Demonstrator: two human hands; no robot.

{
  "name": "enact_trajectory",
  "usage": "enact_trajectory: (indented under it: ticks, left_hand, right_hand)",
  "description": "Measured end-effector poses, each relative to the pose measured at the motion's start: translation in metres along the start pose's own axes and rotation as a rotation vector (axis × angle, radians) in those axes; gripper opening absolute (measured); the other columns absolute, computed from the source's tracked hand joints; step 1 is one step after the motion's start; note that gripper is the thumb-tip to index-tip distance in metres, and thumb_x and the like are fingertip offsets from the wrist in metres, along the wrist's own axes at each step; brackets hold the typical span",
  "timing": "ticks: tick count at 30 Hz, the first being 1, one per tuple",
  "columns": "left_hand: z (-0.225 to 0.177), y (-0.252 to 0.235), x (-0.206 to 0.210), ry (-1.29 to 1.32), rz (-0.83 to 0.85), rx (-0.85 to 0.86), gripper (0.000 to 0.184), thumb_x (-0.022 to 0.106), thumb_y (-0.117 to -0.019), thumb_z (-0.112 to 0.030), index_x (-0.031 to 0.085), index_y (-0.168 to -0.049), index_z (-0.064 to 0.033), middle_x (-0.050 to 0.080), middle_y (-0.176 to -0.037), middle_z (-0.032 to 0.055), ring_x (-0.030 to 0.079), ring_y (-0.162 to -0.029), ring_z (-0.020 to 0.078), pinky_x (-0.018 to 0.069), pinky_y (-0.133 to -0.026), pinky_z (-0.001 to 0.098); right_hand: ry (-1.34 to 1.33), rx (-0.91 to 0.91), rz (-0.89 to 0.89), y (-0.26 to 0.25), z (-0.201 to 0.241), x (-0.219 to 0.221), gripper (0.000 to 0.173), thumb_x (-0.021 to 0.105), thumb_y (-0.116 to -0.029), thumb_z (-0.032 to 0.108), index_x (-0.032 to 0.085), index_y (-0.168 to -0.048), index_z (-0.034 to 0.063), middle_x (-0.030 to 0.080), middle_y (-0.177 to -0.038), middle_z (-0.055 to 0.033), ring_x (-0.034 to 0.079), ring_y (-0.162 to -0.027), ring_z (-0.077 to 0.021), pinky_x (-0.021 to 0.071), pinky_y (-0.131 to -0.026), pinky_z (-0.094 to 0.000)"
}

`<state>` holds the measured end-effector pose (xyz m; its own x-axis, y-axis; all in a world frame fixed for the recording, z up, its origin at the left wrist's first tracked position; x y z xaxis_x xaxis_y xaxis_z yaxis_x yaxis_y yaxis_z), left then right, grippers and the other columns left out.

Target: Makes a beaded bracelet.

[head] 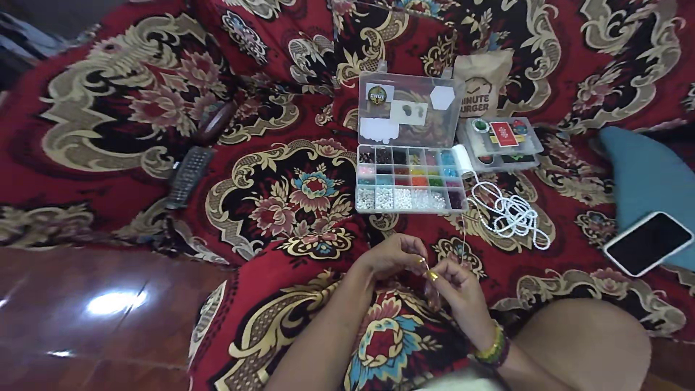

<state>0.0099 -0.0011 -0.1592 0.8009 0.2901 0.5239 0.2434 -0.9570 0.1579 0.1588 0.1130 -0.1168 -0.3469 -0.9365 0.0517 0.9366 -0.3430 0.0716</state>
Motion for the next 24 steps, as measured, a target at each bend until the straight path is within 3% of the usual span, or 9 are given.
enact_trajectory:
  ticks: [24]
  left_hand:
    - [-0.0006, 0.0000, -0.0021, -0.056, 0.094, 0.015, 0.015, 0.067, -0.0857, -0.006, 0.069, -0.083, -0.0212, 0.072, -0.077, -0.0112, 0.067, -0.070, -0.0010, 0.0562, -0.069, 0.0193]
  right_hand:
    - [-0.025, 0.021, 0.032, 0.0019, 0.0012, -0.0008, 0.012, 0.057, -0.0946, 0.006, 0.066, -0.087, 0.0091, 0.067, -0.067, 0.0063, 0.062, -0.055, -0.0015, 0.0544, -0.052, -0.0182]
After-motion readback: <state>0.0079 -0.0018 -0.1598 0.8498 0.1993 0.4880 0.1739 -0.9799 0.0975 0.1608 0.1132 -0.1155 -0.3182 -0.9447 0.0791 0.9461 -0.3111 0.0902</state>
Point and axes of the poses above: each hand's wrist, its own y-axis away from the middle knuckle, its own x-axis out of the palm, z = x × y, the point moved 1 cm from there along -y, towards the middle knuckle
